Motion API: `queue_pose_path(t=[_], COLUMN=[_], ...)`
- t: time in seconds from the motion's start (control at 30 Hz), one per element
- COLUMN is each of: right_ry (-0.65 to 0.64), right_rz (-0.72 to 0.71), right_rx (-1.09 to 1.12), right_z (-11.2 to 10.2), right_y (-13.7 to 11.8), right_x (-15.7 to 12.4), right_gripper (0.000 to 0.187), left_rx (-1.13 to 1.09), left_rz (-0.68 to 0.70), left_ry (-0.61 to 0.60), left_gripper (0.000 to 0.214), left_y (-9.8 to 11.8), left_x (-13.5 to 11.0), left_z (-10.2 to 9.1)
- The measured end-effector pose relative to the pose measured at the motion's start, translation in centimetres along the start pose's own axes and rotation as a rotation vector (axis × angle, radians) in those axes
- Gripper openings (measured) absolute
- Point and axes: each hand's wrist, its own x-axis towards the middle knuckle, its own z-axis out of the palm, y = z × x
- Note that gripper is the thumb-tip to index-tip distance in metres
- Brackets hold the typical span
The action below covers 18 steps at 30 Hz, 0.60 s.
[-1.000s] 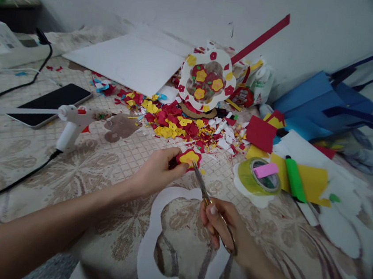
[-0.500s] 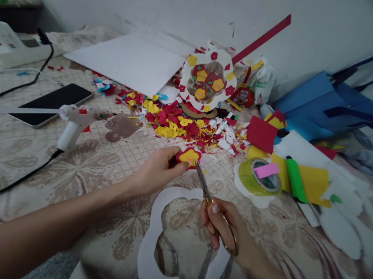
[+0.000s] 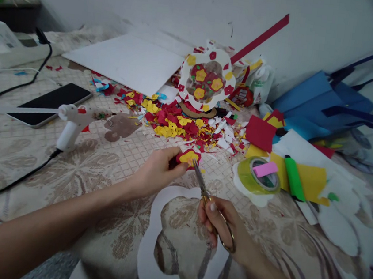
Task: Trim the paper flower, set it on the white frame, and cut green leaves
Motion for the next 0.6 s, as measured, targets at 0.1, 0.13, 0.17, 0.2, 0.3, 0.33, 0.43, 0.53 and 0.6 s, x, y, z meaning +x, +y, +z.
queue_pose_path(t=[0.1, 0.13, 0.17, 0.2, 0.3, 0.33, 0.43, 0.53, 0.6], right_ry=[0.03, 0.027, 0.021, 0.009, -0.016, -0.013, 0.012, 0.1, 0.219], right_rz=[-0.004, -0.009, -0.014, -0.016, -0.003, 0.004, 0.005, -0.082, -0.183], right_rx=[0.025, 0.026, 0.025, 0.024, 0.031, 0.03, -0.024, -0.294, -0.663], right_z=[-0.2, -0.2, -0.1, -0.1, 0.1, 0.1, -0.6, -2.3, -3.7], right_y=[-0.2, -0.3, -0.3, -0.3, -0.2, -0.1, -0.2, -0.6, -1.0], right_x=[0.0, 0.0, 0.0, 0.0, 0.0, 0.0, 0.1, 0.5, 1.0], right_gripper=[0.062, 0.062, 0.062, 0.061, 0.06, 0.06, 0.06, 0.057, 0.048], left_rx=[-0.039, -0.045, -0.045, -0.042, -0.016, -0.007, -0.007, -0.069, -0.132], left_rz=[-0.023, -0.028, -0.029, -0.026, -0.002, 0.005, 0.001, -0.034, -0.087], left_ry=[-0.016, -0.021, -0.024, -0.023, -0.002, 0.008, 0.028, 0.003, -0.038], left_gripper=[0.022, 0.022, 0.022, 0.022, 0.023, 0.023, 0.023, 0.023, 0.023], left_y=[0.0, -0.1, -0.1, -0.2, -0.3, -0.3, -0.4, -0.4, -0.4], left_x=[0.1, 0.2, 0.2, 0.2, 0.2, 0.1, 0.2, 0.5, 0.7], left_z=[0.0, 0.0, 0.0, 0.1, 0.1, 0.1, 0.0, -0.2, -0.4])
